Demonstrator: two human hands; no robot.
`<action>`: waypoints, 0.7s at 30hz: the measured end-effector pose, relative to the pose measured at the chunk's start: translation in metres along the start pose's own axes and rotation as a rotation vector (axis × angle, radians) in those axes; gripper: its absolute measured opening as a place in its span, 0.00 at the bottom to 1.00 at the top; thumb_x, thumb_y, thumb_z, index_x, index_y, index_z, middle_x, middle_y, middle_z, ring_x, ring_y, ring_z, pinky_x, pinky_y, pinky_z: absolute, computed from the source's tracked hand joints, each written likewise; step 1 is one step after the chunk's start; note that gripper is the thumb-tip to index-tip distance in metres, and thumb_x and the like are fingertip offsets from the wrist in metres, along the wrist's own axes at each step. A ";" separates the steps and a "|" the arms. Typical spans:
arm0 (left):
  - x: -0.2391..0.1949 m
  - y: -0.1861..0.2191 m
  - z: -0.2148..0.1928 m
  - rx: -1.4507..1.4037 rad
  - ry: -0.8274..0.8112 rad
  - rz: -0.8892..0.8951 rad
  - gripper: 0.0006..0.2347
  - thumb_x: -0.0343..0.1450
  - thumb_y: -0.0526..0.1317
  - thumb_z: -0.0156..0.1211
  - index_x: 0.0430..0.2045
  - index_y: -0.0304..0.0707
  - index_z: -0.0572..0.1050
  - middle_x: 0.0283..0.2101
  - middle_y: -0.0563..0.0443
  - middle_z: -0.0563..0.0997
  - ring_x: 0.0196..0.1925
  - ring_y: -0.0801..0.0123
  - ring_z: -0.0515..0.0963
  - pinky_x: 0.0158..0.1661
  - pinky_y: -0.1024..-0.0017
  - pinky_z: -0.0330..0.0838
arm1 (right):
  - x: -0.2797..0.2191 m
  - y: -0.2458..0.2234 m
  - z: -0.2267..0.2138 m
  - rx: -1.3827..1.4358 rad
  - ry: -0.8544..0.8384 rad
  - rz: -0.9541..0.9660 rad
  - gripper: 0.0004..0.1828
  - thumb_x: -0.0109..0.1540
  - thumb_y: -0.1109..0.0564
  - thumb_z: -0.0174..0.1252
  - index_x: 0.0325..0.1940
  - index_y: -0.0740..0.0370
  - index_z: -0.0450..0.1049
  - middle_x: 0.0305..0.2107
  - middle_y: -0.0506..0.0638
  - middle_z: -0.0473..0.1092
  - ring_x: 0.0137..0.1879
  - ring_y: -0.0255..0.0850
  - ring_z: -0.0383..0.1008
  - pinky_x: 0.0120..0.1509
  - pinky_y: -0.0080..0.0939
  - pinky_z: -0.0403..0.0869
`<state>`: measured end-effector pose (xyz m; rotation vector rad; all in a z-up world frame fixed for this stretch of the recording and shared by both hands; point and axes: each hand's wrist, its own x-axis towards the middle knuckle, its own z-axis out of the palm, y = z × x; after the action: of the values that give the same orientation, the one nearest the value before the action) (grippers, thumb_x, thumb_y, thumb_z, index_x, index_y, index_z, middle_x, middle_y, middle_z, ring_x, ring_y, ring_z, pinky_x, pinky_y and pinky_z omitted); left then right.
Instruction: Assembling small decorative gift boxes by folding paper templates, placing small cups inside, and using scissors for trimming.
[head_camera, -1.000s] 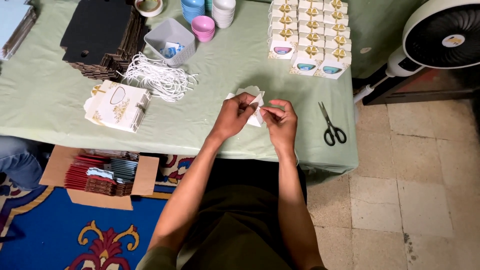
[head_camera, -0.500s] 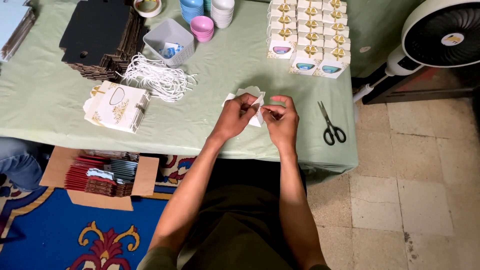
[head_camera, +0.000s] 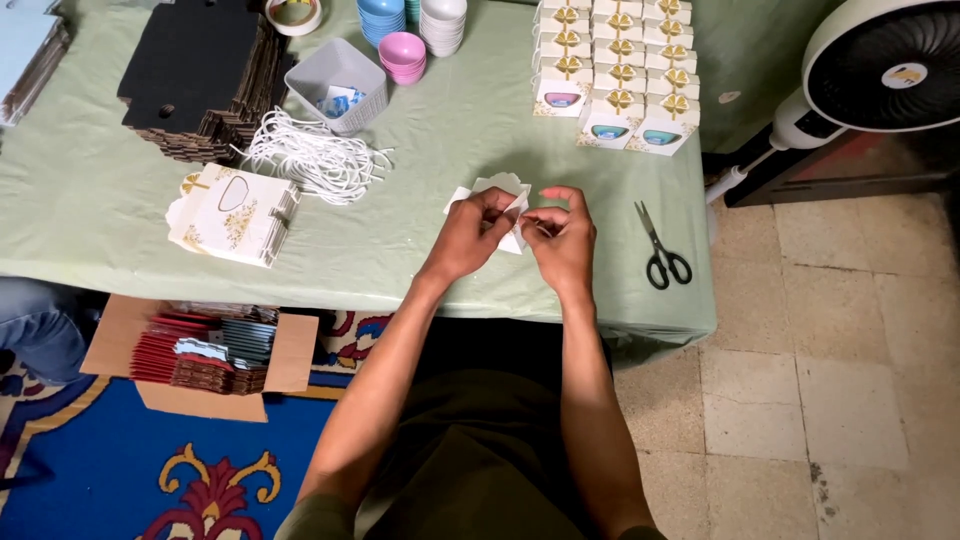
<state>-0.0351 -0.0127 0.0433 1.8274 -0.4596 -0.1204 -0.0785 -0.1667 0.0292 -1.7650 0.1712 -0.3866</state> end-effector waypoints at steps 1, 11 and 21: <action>-0.001 0.001 0.000 0.000 0.000 0.000 0.04 0.73 0.37 0.61 0.35 0.38 0.81 0.26 0.44 0.81 0.34 0.64 0.81 0.33 0.65 0.78 | -0.001 -0.001 0.000 0.000 0.000 -0.001 0.24 0.55 0.66 0.64 0.54 0.59 0.67 0.31 0.54 0.80 0.32 0.32 0.73 0.40 0.28 0.75; -0.001 0.001 -0.001 -0.002 0.003 0.008 0.05 0.74 0.37 0.60 0.38 0.36 0.81 0.26 0.43 0.82 0.33 0.63 0.82 0.34 0.64 0.79 | 0.001 0.008 0.001 0.085 -0.012 -0.003 0.22 0.59 0.64 0.66 0.54 0.60 0.66 0.32 0.53 0.80 0.32 0.29 0.72 0.39 0.26 0.75; -0.001 0.003 -0.001 0.008 -0.026 0.023 0.06 0.74 0.37 0.60 0.38 0.36 0.81 0.26 0.43 0.81 0.34 0.62 0.83 0.35 0.64 0.80 | 0.003 0.009 -0.001 0.060 -0.026 -0.007 0.24 0.57 0.65 0.65 0.54 0.60 0.63 0.31 0.53 0.80 0.33 0.31 0.74 0.40 0.27 0.75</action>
<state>-0.0368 -0.0121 0.0461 1.8296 -0.5003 -0.1269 -0.0749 -0.1705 0.0213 -1.7112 0.1335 -0.3700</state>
